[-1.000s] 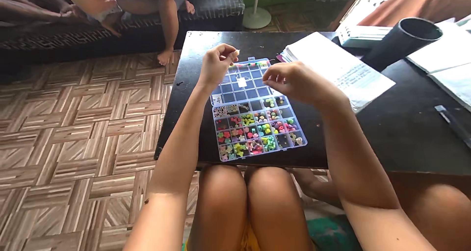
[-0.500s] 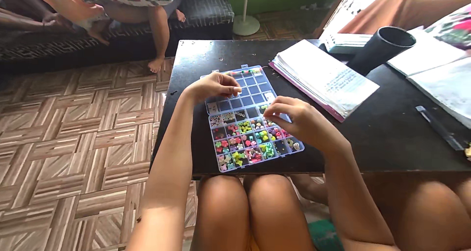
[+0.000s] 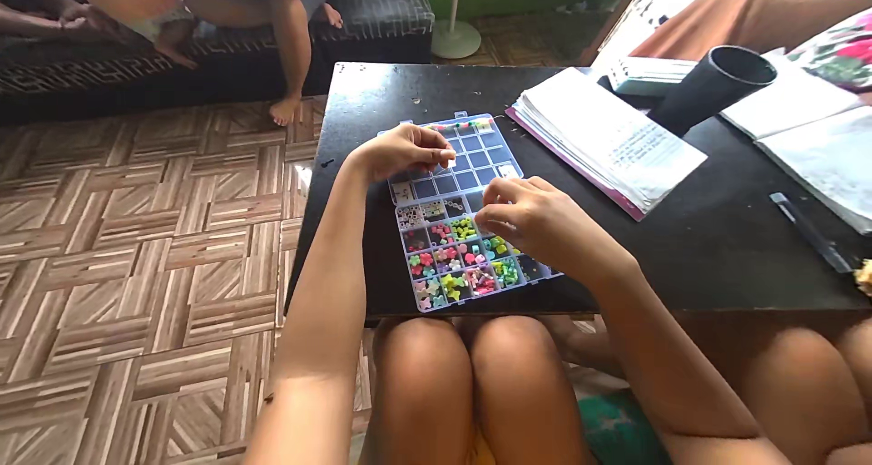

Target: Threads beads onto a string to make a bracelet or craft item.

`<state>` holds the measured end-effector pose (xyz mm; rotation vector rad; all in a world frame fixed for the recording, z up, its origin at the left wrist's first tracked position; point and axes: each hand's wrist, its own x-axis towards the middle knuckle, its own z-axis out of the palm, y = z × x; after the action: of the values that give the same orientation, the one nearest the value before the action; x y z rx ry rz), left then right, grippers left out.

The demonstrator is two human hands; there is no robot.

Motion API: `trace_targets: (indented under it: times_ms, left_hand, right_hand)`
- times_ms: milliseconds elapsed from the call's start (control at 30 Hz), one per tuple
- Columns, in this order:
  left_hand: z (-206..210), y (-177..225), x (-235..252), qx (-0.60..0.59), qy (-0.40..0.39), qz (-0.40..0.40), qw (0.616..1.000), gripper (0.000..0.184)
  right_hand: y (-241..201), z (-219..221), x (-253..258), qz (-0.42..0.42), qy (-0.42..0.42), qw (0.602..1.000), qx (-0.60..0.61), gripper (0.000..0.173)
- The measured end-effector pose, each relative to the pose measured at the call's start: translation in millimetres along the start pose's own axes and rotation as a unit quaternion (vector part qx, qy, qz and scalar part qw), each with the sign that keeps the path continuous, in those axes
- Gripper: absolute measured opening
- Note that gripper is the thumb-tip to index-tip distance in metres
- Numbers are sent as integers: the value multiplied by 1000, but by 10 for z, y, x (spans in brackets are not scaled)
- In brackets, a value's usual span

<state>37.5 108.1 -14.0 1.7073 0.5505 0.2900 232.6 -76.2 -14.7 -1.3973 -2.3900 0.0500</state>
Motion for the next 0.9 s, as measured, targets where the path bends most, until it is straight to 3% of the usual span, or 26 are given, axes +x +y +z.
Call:
trace_targets:
  times_ms: [300, 500, 667, 767, 900]
  left_hand:
    - [3, 2, -4, -8, 2, 13, 1000, 14]
    - [-61, -23, 0, -90, 67, 56, 992, 13]
    - [-18, -6, 44, -76, 113, 57, 989, 10]
    - [50, 10, 64, -70, 125, 60, 988, 10]
    - [120, 47, 108, -92, 161, 96, 978, 9]
  right_hand:
    - [-8, 1, 40, -16, -13, 999, -50, 5]
    - [221, -87, 10, 21, 9, 998, 52, 10]
    - [452, -338, 314, 55, 76, 979, 179, 17]
    - [552, -360, 603, 118, 87, 919, 365, 13]
    - [660, -131, 745, 197, 130, 741, 629, 19]
